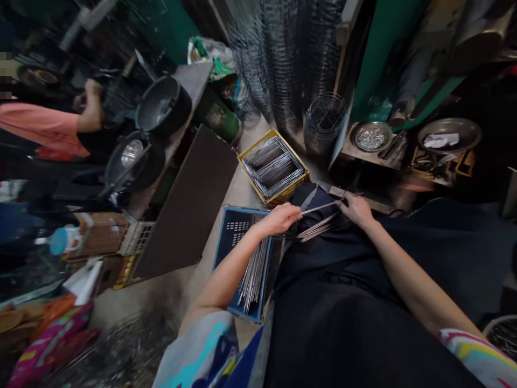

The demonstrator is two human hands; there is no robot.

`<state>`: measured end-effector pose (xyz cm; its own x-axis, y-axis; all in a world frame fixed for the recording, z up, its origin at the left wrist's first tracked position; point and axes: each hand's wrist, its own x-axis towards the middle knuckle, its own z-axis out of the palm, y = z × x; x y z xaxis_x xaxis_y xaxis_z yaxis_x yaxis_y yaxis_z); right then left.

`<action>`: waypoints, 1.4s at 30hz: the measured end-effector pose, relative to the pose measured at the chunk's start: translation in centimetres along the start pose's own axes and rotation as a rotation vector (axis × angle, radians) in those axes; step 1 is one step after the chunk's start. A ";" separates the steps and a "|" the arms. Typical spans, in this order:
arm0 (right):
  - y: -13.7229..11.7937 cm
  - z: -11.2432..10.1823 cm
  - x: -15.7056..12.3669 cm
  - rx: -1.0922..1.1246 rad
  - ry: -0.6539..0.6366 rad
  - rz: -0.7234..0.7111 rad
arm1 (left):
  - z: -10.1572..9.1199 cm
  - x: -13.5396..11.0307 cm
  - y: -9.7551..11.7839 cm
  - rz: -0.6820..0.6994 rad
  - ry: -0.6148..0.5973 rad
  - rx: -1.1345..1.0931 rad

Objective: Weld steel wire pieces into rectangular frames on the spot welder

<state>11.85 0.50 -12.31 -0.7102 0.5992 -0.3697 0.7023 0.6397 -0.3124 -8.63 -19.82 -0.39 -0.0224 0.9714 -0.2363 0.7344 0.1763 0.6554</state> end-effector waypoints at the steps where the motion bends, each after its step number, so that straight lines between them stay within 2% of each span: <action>1: 0.0 -0.5 -0.5 0.005 0.038 -0.009 | -0.1 -0.4 0.4 0.020 -0.020 0.011; 6: 0.4 -2.5 -4.9 -0.014 0.080 -0.059 | -0.3 -2.7 2.5 0.092 -0.115 -0.051; 9: 0.9 -2.7 -8.1 -0.020 0.087 -0.010 | 0.1 -3.8 3.7 0.133 -0.132 -0.072; 11: 1.1 -2.6 -9.6 -0.028 0.030 0.012 | 0.6 -4.4 4.0 0.141 -0.133 -0.049; 14: 1.0 -2.8 -10.5 -0.091 -0.132 -0.017 | 2.0 -5.1 3.6 0.123 -0.146 0.047; 16: 0.5 -3.4 -10.2 -0.143 -0.217 -0.036 | 3.2 -5.8 2.9 0.111 -0.154 0.135; 17: 0.0 -3.7 -9.9 -0.153 -0.218 -0.048 | 3.8 -6.1 2.6 0.103 -0.143 0.176; 21: -2.3 -3.8 -7.9 -0.113 -0.078 -0.228 | 5.4 -7.0 1.9 0.072 -0.027 0.263; 23: -3.1 -3.1 -6.6 -0.123 -0.121 -0.307 | 5.6 -7.0 2.0 0.069 0.037 0.283; 25: -3.5 -2.2 -5.4 -0.141 -0.199 -0.320 | 5.5 -6.6 2.4 0.063 0.106 0.291; 29: -2.7 -1.3 -3.3 -0.111 -0.285 -0.360 | 5.1 -5.3 3.2 0.054 0.200 0.239; 32: -1.5 -1.5 -2.1 -0.062 -0.379 -0.426 | 5.2 -4.8 3.5 0.072 0.187 0.202; 36: -0.4 -1.7 -0.9 0.009 -0.478 -0.553 | 5.7 -5.3 3.1 0.055 0.168 0.151; 39: -0.4 -2.0 -0.4 0.052 -0.441 -0.594 | 5.5 -5.7 2.8 0.015 0.249 0.094; 42: -1.0 -2.7 0.0 0.149 -0.293 -0.610 | 5.1 -5.5 2.8 -0.045 0.352 0.047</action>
<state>11.07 1.19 -9.60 -0.9526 -0.0146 -0.3038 0.1957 0.7352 -0.6490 -3.02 -25.51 -0.89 -0.2814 0.9596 0.0034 0.7580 0.2202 0.6140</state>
